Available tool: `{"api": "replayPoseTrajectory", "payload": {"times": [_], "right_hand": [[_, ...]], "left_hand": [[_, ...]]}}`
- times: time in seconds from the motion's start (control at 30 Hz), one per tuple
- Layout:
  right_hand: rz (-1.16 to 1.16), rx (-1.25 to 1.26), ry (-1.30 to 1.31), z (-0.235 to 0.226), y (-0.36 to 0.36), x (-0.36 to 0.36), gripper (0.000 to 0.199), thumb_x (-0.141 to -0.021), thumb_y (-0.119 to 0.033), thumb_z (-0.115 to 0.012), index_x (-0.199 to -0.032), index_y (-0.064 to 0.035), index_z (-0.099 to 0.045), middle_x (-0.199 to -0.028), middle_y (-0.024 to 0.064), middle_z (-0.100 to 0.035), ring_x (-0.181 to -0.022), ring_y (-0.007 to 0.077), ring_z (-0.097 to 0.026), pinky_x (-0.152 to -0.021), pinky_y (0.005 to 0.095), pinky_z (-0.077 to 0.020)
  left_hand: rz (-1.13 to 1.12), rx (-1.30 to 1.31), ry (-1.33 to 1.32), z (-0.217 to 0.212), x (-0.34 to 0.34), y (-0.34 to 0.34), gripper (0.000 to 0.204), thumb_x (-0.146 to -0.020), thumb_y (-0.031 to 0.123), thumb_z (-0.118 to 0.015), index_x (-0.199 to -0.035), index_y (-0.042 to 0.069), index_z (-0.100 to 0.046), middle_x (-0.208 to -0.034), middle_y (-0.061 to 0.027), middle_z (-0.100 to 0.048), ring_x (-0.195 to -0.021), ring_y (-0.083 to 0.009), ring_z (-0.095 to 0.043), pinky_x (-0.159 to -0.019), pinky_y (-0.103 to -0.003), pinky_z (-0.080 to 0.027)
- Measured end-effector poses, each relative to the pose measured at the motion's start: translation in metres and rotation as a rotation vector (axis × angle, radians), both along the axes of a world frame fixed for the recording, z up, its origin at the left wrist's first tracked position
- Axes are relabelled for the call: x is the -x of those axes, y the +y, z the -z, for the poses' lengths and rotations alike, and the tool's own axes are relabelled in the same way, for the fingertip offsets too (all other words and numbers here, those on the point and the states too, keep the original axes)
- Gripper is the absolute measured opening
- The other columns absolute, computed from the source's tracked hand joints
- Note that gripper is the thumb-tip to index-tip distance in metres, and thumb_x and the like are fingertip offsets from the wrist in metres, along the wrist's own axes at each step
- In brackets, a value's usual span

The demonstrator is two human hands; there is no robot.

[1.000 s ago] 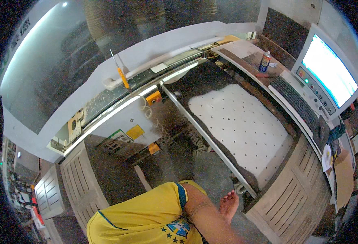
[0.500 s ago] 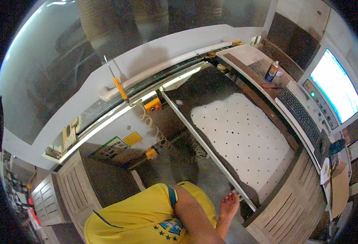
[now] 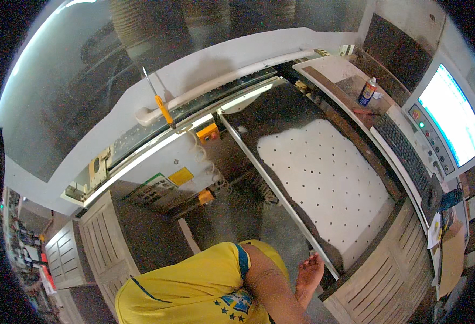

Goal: The person operates a CNC router by placing wooden panels onto the machine bed, closing the lid, and waiting for the cycle to complete. They then remove the finished panels and stack them on a nearby table, repeating the process for multiple pieces.

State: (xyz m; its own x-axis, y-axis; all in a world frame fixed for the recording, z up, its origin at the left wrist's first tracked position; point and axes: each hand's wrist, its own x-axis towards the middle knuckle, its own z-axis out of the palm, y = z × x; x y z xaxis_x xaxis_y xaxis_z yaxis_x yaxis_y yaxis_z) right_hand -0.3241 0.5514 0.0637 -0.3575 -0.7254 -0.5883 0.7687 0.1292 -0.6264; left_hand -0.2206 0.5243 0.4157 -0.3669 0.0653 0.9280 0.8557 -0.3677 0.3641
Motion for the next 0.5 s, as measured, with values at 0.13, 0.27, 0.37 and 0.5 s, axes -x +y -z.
{"api": "replayPoseTrajectory", "payload": {"times": [0.13,0.27,0.37,0.5], "right_hand": [[-0.023,0.026,0.025,-0.004,0.009,0.005,0.023,-0.107,-0.033,-0.066,-0.116,-0.0127,-0.070,-0.097,-0.0023,-0.066,-0.082,0.0145,-0.058,-0.077,0.0343,-0.0455],[-0.025,0.008,0.030,-0.001,0.018,0.010,0.025,-0.106,-0.034,-0.067,-0.118,-0.0124,-0.070,-0.098,-0.0024,-0.066,-0.083,0.0143,-0.058,-0.077,0.0340,-0.0455],[-0.025,0.000,0.035,0.002,0.023,0.014,0.025,-0.105,-0.033,-0.069,-0.119,-0.0122,-0.071,-0.098,-0.0020,-0.066,-0.083,0.0145,-0.058,-0.077,0.0338,-0.0453],[-0.057,-0.007,0.035,0.009,0.026,0.024,0.023,-0.106,-0.031,-0.068,-0.118,-0.0119,-0.070,-0.098,-0.0014,-0.066,-0.082,0.0147,-0.058,-0.078,0.0336,-0.0454]], "left_hand": [[0.011,-0.030,-0.010,-0.001,0.010,0.006,0.047,-0.111,0.034,-0.060,-0.138,-0.003,-0.052,-0.116,-0.0151,-0.066,-0.101,-0.0227,-0.065,-0.077,-0.037,-0.054],[0.019,-0.049,-0.019,0.000,0.020,0.013,0.048,-0.111,0.035,-0.060,-0.139,-0.003,-0.051,-0.116,-0.0144,-0.066,-0.101,-0.0212,-0.064,-0.076,-0.036,-0.054],[0.027,-0.066,-0.024,-0.002,0.028,0.018,0.049,-0.112,0.035,-0.060,-0.140,-0.003,-0.050,-0.116,-0.0139,-0.065,-0.101,-0.0200,-0.064,-0.075,-0.035,-0.054],[0.041,-0.111,-0.028,-0.005,0.040,0.023,0.050,-0.112,0.036,-0.061,-0.141,-0.003,-0.049,-0.117,-0.0132,-0.065,-0.100,-0.0184,-0.063,-0.075,-0.034,-0.053]]}}
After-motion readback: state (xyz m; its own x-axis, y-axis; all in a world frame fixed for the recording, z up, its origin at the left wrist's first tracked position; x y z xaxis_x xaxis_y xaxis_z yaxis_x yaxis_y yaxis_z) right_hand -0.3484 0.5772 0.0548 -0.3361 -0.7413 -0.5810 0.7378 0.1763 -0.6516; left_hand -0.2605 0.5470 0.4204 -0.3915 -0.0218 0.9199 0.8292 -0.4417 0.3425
